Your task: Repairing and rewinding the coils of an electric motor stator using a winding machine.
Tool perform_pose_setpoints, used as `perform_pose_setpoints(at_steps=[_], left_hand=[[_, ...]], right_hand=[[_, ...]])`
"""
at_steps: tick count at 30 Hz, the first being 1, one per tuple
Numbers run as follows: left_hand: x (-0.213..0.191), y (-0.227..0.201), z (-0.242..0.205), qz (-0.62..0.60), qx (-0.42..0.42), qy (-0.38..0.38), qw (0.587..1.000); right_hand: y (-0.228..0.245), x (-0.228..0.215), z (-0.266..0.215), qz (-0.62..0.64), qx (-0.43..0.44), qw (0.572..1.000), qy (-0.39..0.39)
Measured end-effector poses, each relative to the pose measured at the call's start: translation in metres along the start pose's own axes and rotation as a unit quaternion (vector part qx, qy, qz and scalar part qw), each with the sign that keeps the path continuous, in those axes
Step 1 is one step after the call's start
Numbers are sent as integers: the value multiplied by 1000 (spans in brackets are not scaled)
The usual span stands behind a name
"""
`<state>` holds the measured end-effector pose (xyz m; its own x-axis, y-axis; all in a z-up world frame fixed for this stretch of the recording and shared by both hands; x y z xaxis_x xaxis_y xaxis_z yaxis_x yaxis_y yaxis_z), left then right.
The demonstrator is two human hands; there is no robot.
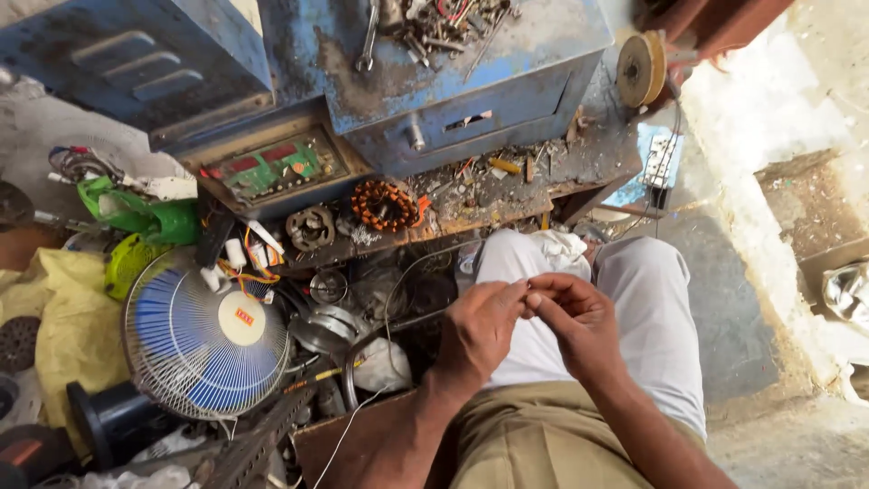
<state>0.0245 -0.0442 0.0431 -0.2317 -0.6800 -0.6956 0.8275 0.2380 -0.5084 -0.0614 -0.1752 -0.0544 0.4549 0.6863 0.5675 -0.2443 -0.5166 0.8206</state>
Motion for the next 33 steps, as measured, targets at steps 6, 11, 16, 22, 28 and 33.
perform_pose_setpoints(at_steps=[6, 11, 16, 22, 28, 33], left_hand=[[-20, 14, 1, -102, -48, -50, 992], [-20, 19, 0, -108, -51, -20, 993], [-16, 21, -4, -156, -71, -13, 985], [-5, 26, -30, -205, -115, -23, 972], [9, 31, -51, -202, -94, -9, 975], [7, 27, -46, -123, -48, -36, 991]], right_hand=[[14, 11, -2, -37, -24, 999, 8], [30, 30, -10, -238, -142, 960, 47], [22, 26, -9, -206, -87, 974, 47], [-27, -8, -6, -5, 123, 992, 43], [-44, -22, -9, 18, 185, 981, 52], [-49, -21, -7, -28, 158, 986, 55]])
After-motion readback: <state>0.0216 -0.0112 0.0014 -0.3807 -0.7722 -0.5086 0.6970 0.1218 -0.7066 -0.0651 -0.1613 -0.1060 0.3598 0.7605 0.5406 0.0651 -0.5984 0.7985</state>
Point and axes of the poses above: each hand's wrist, its own z-axis towards the middle knuckle, its own x-axis out of the palm, y = z × x, the point moved 4 cm from there along z, towards the middle knuckle, and after that the axes turned 5 degrees about z, right-handed, at the moved point
